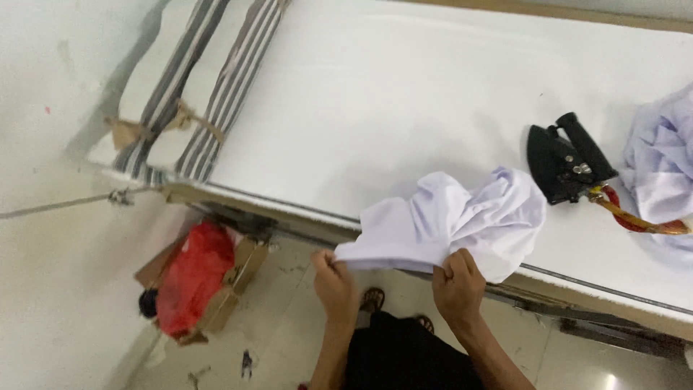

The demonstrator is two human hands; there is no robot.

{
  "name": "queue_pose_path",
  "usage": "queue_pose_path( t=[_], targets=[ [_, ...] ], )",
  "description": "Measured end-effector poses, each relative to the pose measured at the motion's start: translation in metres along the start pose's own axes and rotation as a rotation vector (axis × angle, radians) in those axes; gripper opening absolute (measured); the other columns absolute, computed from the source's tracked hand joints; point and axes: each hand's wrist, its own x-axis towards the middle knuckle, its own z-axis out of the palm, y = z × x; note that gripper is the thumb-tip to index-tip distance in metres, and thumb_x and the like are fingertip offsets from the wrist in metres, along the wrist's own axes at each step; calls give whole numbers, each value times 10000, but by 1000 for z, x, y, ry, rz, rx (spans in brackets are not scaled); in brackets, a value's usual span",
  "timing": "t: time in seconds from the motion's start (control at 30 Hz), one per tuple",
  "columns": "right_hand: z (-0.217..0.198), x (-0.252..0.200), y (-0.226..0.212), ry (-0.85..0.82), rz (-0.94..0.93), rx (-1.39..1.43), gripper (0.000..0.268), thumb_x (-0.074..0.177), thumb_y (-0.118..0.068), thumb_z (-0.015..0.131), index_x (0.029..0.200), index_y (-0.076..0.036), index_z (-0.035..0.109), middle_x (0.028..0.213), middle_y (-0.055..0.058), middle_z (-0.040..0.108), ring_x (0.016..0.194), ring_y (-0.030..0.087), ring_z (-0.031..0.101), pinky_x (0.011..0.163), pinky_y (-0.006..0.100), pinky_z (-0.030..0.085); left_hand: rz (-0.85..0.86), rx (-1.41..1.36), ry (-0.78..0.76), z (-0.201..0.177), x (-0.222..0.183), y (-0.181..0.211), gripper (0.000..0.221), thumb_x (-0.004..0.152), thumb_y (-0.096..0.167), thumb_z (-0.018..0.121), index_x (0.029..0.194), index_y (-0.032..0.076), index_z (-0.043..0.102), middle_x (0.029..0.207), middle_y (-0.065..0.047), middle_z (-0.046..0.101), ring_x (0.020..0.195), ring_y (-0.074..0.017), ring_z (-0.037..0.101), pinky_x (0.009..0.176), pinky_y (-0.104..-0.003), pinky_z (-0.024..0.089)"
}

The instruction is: The person is ironing white short-sleeved shirts on a professional ironing table, pressing the collar, sleeves, and body to remove wrinkles.

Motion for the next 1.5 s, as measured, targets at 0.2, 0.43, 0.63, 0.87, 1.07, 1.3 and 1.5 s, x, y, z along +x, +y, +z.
queue_pose_path(
  t=[0.2,0.43,0.63,0.87,1.07,1.3,1.5],
  targets=[
    [15,-1,-17,-26,-222,-1,327,855,55,565,664,-112,358,599,14,364,490,161,296,429,331,241,-13,-429,-572,-27,-61,66,534,1057,432,318,1034,61,700,1036,-107,735,971,-220,706,879,-350,566],
    [-7,13,-36,-1005,-40,144,253,937,-326,692,1108,-174,585,1004,18,724,666,215,709,500,348,562,-632,-800,-426,-34,-47,76,344,1014,336,509,1155,41,615,1006,-142,744,906,-291,733,760,-395,620],
    [1,78,0,-957,-343,-29,643,842,-376,761,1434,-230,554,1482,131,473,1383,370,424,1115,539,374,-387,-395,-517,-43,-42,-29,414,898,492,639,1008,121,787,943,36,730,887,-110,630,766,-333,547],
    [-26,67,29,-1185,-419,230,224,919,-417,735,935,-204,669,925,-22,694,971,199,628,997,435,354,-381,-102,-35,-176,28,31,407,1027,485,528,864,125,625,776,-19,573,735,-191,558,672,-365,449],
    [-95,100,5,-1061,-210,654,280,905,-183,746,749,-142,518,804,-26,587,802,181,612,1089,463,392,87,202,135,-188,47,74,374,1063,330,593,774,104,519,731,-5,506,713,-159,482,653,-350,357],
    [-97,88,80,-1135,668,579,286,885,-104,891,920,-114,608,698,-6,455,627,128,362,540,299,299,100,553,-8,-131,175,86,769,1065,616,494,674,-44,545,660,-214,602,687,-408,561,718,-527,375],
    [25,131,188,-539,918,110,498,822,-436,871,1098,-57,704,807,98,710,693,208,626,652,371,482,29,291,-149,67,348,48,826,948,639,617,1240,-132,667,1235,-373,650,1206,-553,596,1078,-617,414]
  ],
)
